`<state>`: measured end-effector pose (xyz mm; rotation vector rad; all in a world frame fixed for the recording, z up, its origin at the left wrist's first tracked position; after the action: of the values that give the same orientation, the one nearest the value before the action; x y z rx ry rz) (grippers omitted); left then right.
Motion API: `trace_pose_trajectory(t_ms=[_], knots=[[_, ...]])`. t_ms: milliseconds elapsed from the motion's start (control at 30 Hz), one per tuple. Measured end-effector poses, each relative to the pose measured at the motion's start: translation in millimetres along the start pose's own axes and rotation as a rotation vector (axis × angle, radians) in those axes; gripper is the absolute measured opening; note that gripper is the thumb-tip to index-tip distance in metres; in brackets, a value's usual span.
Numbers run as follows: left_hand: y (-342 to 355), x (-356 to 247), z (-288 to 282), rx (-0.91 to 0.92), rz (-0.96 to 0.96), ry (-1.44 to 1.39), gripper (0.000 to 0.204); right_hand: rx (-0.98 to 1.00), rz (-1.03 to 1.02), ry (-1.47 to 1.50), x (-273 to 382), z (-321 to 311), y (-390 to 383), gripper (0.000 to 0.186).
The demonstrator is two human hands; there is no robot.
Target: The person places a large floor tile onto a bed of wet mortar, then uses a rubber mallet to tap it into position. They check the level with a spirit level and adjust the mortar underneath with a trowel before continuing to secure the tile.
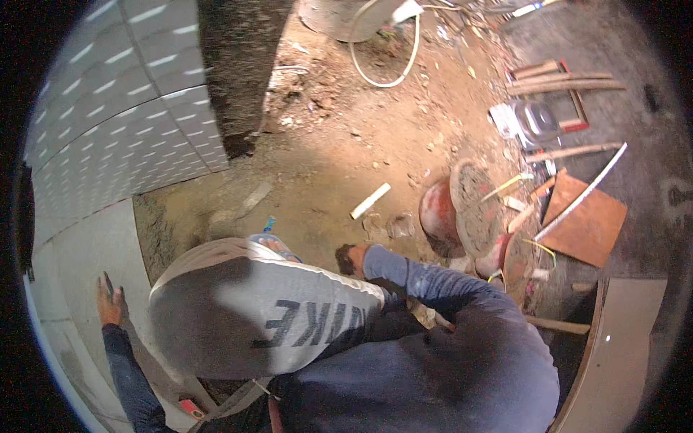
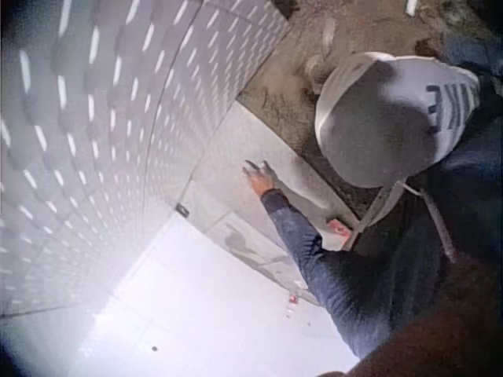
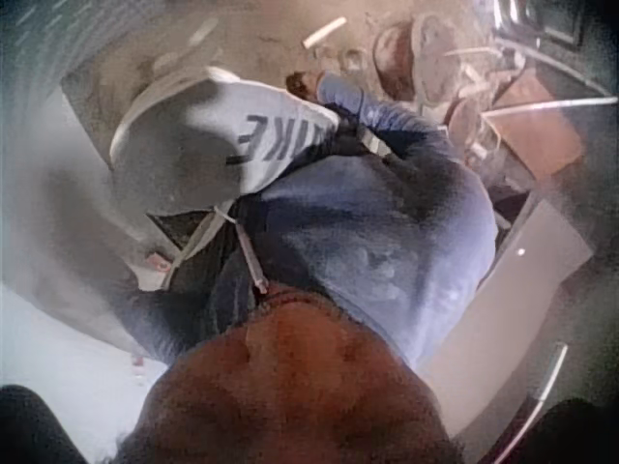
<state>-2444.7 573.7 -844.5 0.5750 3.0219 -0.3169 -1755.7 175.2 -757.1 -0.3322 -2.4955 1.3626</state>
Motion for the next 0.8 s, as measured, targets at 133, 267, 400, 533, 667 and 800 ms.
trace_pose_trajectory(t_ms=[133,267,400,533,667,800], knots=[[-8.9,-56.5,28.3,-0.038,0.009,0.065,0.080,-0.244,0.275,-0.027,-90.6,31.9,-29.0,0.024],[-2.1,-102.3,-16.7,0.232,0.096,-0.171,0.071,-0.353,0.500,0.009,-153.9,7.2,-45.4,0.031],[-64.8,17.3,-68.4,0.321,-0.132,-0.326,0.053,-0.220,0.045,0.036,-135.4,44.3,-9.6,0.039],[-99.6,49.6,-79.5,0.280,0.018,0.034,0.042,0.017,-0.014,0.294,-62.8,94.0,-0.1,0.043],[-146.5,106.7,-113.8,0.322,-0.569,0.073,0.063,0.110,-0.091,0.249,12.2,69.2,54.1,0.047],[-243.0,149.6,-145.0,0.235,-0.739,-0.072,0.051,0.124,-0.263,0.118,86.4,37.1,100.9,0.051]])
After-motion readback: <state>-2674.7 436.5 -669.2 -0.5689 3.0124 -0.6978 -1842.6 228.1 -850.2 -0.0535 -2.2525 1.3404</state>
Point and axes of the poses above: each hand's wrist, its own y-axis towards the middle knuckle, its own z-axis out of the palm, x = y × z, the point moved 5 cm from there along y, towards the middle knuckle, and after that the axes turned 2 degrees about y, right-handed, at the moved point
